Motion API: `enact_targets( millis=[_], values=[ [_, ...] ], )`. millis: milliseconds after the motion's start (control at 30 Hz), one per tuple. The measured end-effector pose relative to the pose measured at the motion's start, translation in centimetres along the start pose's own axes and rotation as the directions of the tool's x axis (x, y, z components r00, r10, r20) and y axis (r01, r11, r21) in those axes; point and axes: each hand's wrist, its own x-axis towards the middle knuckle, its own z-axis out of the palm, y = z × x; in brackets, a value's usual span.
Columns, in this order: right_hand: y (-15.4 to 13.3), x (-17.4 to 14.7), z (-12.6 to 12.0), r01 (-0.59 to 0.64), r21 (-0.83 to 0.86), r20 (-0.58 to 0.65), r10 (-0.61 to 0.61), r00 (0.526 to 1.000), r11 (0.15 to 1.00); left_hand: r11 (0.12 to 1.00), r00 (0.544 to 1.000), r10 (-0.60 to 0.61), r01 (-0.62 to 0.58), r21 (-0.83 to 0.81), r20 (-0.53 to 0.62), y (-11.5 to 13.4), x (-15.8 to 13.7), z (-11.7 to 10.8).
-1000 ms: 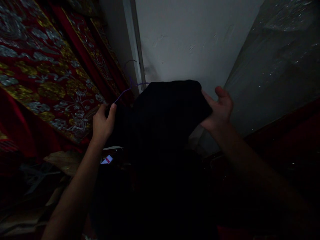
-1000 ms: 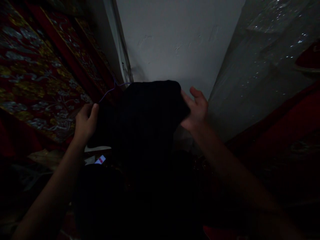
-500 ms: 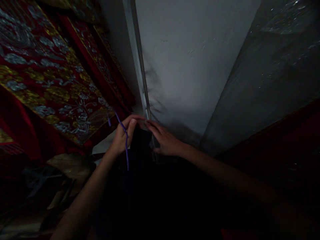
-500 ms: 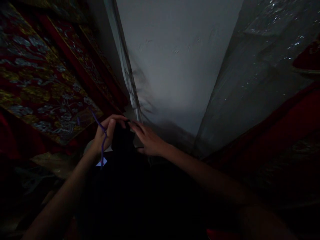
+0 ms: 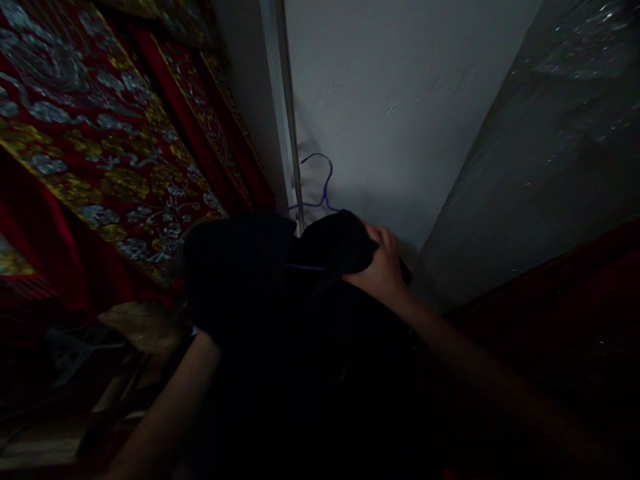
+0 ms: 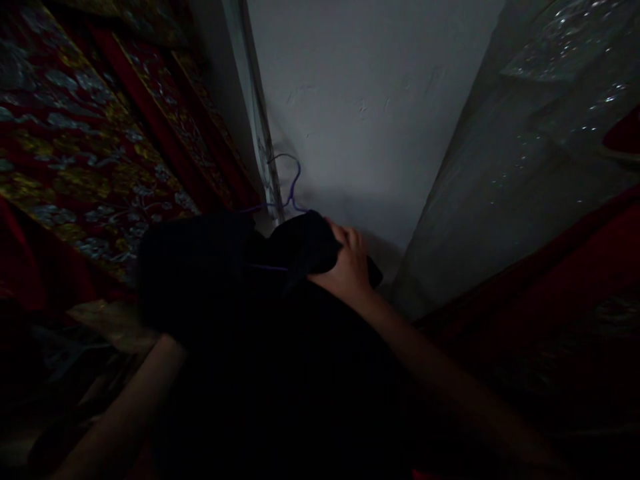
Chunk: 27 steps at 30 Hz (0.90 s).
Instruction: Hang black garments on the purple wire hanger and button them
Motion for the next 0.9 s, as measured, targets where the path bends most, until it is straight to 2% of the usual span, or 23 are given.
enact_targets(
  millis=[67,167,200,267,367,467,533,567,600,633,667,733,767,800,900],
  values=[
    [0.1,2.4,-1.5,-0.028,-0.048,-0.034,0.027,0.999,0.998,0.995,0.998,-0.042,0.046,-0.093,0.042,-1.6,-0.7,-0.8],
    [-1.0,6.3,-2.2,0.022,-0.089,-0.001,-0.023,1.0,0.996,0.926,0.989,-0.149,0.148,-0.348,0.024,-3.5,-1.6,-0.7],
    [-1.7,7.3,-2.1,0.052,-0.095,0.027,-0.05,0.998,0.994,0.907,0.985,-0.171,0.158,-0.39,-0.001,-3.9,-1.9,-0.3],
    [-3.2,8.2,-1.8,0.104,-0.093,0.078,-0.097,0.992,0.99,0.912,0.979,-0.197,0.161,-0.376,-0.058,-4.5,-2.6,0.5],
    [-4.8,6.8,-1.5,0.137,-0.053,0.099,-0.131,0.986,0.989,0.911,0.959,-0.248,0.182,-0.371,-0.138,-5.2,-4.2,1.6],
    [-5.3,2.2,-1.4,0.129,0.087,0.04,-0.133,0.99,0.988,0.846,0.924,-0.343,0.224,-0.484,-0.171,-6.2,-6.4,2.2],
    [-5.6,-1.9,-0.7,0.026,0.276,-0.026,-0.019,0.999,0.961,0.793,0.898,-0.422,0.299,-0.53,-0.124,-6.8,-8.0,2.6],
    [-5.8,-4.0,0.0,-0.093,0.39,-0.049,0.122,0.991,0.916,0.767,0.883,-0.46,0.339,-0.545,-0.098,-7.1,-8.8,2.9],
    [-6.1,-6.0,0.8,-0.234,0.487,-0.018,0.278,0.961,0.842,0.742,0.866,-0.494,0.375,-0.556,-0.075,-7.4,-9.5,3.3],
    [-6.5,-7.8,1.8,-0.383,0.554,0.074,0.414,0.907,0.739,0.721,0.852,-0.521,0.407,-0.561,-0.053,-7.5,-10.2,3.7],
    [-7.0,-9.4,2.9,-0.526,0.585,0.213,0.508,0.834,0.618,0.707,0.843,-0.537,0.429,-0.562,-0.031,-7.6,-10.8,4.0],
    [-7.9,-11.5,4.8,-0.696,0.557,0.495,0.491,0.717,0.454,0.693,0.841,-0.54,0.456,-0.558,0.017,-7.6,-11.9,4.5],
    [-8.4,-11.9,5.5,-0.733,0.538,0.586,0.441,0.68,0.416,0.693,0.844,-0.535,0.463,-0.552,0.036,-7.5,-12.3,4.6],
    [-8.7,-12.1,6.0,-0.745,0.531,0.639,0.386,0.665,0.403,0.696,0.846,-0.531,0.465,-0.547,0.043,-7.4,-12.6,4.5],
    [-9.2,-11.7,6.3,-0.718,0.565,0.667,0.288,0.687,0.407,0.703,0.838,-0.545,0.483,-0.521,0.041,-7.0,-13.4,3.8]
  ],
)
